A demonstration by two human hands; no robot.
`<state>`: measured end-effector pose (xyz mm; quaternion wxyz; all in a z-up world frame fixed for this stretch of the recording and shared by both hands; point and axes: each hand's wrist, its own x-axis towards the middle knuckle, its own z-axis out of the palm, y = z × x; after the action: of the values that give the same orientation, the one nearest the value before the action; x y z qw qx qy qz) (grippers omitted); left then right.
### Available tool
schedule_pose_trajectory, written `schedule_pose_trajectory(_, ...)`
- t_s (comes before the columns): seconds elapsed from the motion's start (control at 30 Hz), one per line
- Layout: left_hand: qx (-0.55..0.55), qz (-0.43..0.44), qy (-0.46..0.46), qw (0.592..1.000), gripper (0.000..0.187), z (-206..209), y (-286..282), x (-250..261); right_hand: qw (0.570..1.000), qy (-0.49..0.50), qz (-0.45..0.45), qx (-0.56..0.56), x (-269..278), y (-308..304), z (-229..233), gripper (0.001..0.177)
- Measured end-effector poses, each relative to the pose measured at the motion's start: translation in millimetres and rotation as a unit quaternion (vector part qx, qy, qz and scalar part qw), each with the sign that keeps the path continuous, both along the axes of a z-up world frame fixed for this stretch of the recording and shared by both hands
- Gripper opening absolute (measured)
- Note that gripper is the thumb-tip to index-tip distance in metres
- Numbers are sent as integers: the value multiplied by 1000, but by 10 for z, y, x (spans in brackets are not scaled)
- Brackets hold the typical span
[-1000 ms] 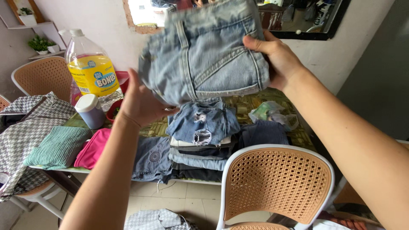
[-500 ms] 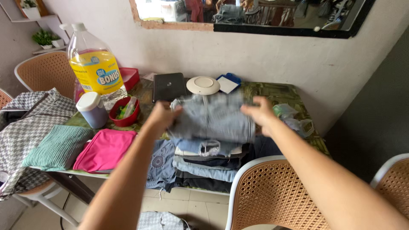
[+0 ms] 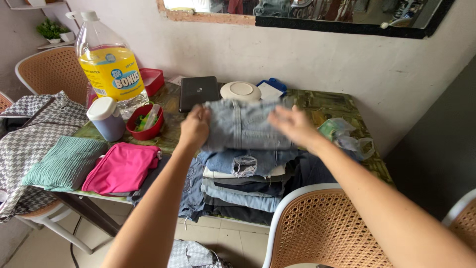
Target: The person folds various garments including a blue shirt, denim shorts, a green patterned top, and black shorts. Each item is smoothed, folded, and placed on a table or chair in a home setting.
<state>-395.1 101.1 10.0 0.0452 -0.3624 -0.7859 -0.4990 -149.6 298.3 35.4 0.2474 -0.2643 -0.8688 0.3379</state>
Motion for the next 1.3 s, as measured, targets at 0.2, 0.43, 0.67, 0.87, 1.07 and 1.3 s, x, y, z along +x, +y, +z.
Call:
schedule_pose_trajectory(0.2,-223,-91,-273,931,60,-110,-135,79,947,-281,-41,-150,17,-301,-142,104)
schedule_pose_trajectory(0.43,-296,-47,-266,916,71,-398,-68,262,935,-323,-50,-137,31,-501,-247,99)
schedule_pose_trajectory(0.67,-259,-19,-246,934,71,-529,15,366,954,-296,-33,-35,5,-294,-630,101)
schedule_pose_trajectory(0.87,-166,23,-180,969,76,-377,-69,481,973,-192,-118,53,113,-357,-669,85)
schedule_pose_trajectory(1.07,47,-23,-191,980,73,-438,-259,499,918,2,-90,385,93,-729,-675,39)
schedule_pose_trajectory(1.3,-28,-2,-35,999,64,-562,-336,367,918,-12,-22,396,75,-1152,-738,48)
